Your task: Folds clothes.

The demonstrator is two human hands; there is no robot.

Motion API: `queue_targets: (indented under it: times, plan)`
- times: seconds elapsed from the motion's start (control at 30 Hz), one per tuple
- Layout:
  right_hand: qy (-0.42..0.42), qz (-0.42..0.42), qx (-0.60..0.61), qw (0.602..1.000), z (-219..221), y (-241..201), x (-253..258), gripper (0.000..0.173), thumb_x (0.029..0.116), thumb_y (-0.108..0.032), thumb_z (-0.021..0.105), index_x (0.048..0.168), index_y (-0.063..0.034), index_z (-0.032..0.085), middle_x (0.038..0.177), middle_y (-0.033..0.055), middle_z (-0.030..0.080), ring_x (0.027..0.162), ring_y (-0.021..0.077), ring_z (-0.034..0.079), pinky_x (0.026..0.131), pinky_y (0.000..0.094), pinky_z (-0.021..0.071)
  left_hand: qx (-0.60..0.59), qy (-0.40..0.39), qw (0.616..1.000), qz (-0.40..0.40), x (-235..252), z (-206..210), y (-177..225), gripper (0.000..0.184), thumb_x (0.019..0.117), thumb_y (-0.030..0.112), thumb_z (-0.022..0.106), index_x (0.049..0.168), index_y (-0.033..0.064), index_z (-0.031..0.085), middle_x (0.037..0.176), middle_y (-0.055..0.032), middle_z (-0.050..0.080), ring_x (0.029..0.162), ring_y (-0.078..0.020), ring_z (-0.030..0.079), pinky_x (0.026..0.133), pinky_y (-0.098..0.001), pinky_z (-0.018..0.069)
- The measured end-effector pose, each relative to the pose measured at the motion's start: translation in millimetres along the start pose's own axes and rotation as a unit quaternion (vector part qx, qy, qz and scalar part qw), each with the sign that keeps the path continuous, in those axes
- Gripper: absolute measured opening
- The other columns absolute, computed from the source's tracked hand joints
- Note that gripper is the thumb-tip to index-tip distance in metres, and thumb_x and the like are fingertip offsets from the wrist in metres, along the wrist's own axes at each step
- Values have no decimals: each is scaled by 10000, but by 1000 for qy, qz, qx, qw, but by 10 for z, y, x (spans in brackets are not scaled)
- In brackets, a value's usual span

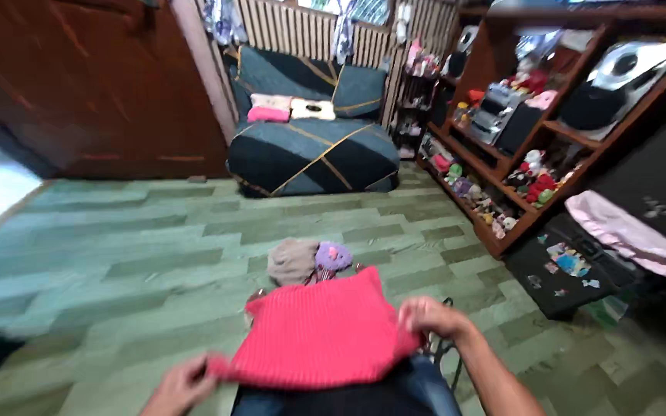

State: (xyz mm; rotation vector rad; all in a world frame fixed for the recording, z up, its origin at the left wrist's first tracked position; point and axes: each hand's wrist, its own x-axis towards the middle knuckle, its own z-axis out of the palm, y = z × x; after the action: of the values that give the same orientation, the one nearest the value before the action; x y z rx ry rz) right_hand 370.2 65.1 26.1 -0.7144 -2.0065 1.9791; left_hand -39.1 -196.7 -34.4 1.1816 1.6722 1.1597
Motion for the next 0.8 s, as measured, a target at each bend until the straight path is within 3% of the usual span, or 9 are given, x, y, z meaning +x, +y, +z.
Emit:
queue_targets:
  times: [0.07, 0.1, 0.17, 0.27, 0.33, 0.43, 0.6, 0.7, 0.8]
  plan:
    - [123, 26, 159, 979, -81, 262, 346, 284, 1033, -266, 480, 1167, -63, 625, 982, 32, 724, 878, 120, 695, 789, 324, 598, -155, 131, 974, -102, 346, 176, -162, 297, 986, 266, 553, 1132, 23, 639, 905, -10, 720, 807, -81, 691, 761, -297, 598]
    - [159, 80, 188, 966, -94, 444, 444, 392, 1094, -375, 377, 1227, -79, 597, 1007, 40, 717, 893, 137, 698, 784, 335, 598, -204, 140, 955, -165, 449, 227, -261, 334, 1053, 312, 511, 1179, 24, 624, 929, -38, 717, 822, -115, 696, 762, -329, 598]
    - [181, 172, 196, 948, -73, 800, 460, 480, 1096, -469, 303, 1235, -117, 599, 995, 32, 709, 850, 135, 676, 719, 328, 562, -246, 109, 931, -247, 520, 292, -446, 380, 1077, 322, 493, 1272, 12, 596, 1019, -98, 715, 899, -175, 704, 822, -381, 594]
    - [177, 187, 214, 942, -15, 1036, 317, 284, 1068, -265, 411, 1150, -72, 602, 983, 50, 698, 889, 141, 678, 787, 337, 573, -252, 99, 928, -255, 512, 308, -518, 303, 1074, 250, 510, 1240, 10, 595, 980, -87, 726, 847, -146, 707, 777, -327, 595]
    - [170, 221, 195, 940, -31, 1125, 267, 227, 1025, -190, 489, 1162, -50, 602, 980, 72, 696, 873, 161, 682, 760, 345, 575, -244, 102, 925, -272, 511, 292, -541, 292, 1069, 263, 529, 1218, 25, 609, 947, -74, 719, 793, -129, 688, 711, -298, 576]
    - [191, 268, 120, 937, -114, 1019, 333, 155, 1006, -142, 557, 1082, -27, 629, 902, 81, 688, 791, 175, 675, 694, 355, 572, -211, 108, 934, -267, 608, 239, -494, 308, 1068, 266, 539, 1221, 11, 617, 983, -102, 719, 840, -161, 704, 770, -347, 597]
    - [319, 134, 115, 931, -491, 307, 881, 292, 1078, -145, 466, 1315, 12, 531, 1064, 151, 676, 904, 227, 689, 793, 424, 598, -162, 212, 949, -166, 1169, 49, 33, 362, 1094, 261, 472, 1323, -1, 573, 1109, -140, 678, 946, -180, 665, 856, -391, 561]
    - [367, 36, 122, 921, -672, -236, 1318, 278, 1060, -68, 490, 1327, 5, 519, 1063, 158, 655, 868, 219, 668, 757, 404, 582, -148, 259, 947, -120, 1572, -129, 503, 369, 1099, 253, 466, 1342, -9, 559, 1150, -194, 659, 997, -238, 652, 901, -448, 537]
    - [380, -15, 124, 916, -793, -638, 1455, 279, 1066, -105, 481, 1337, -73, 539, 1005, 103, 645, 821, 193, 654, 722, 394, 571, -137, 267, 949, -95, 1724, -305, 816, 356, 1075, 269, 532, 1336, 29, 564, 1129, -171, 657, 949, -228, 642, 865, -445, 534]
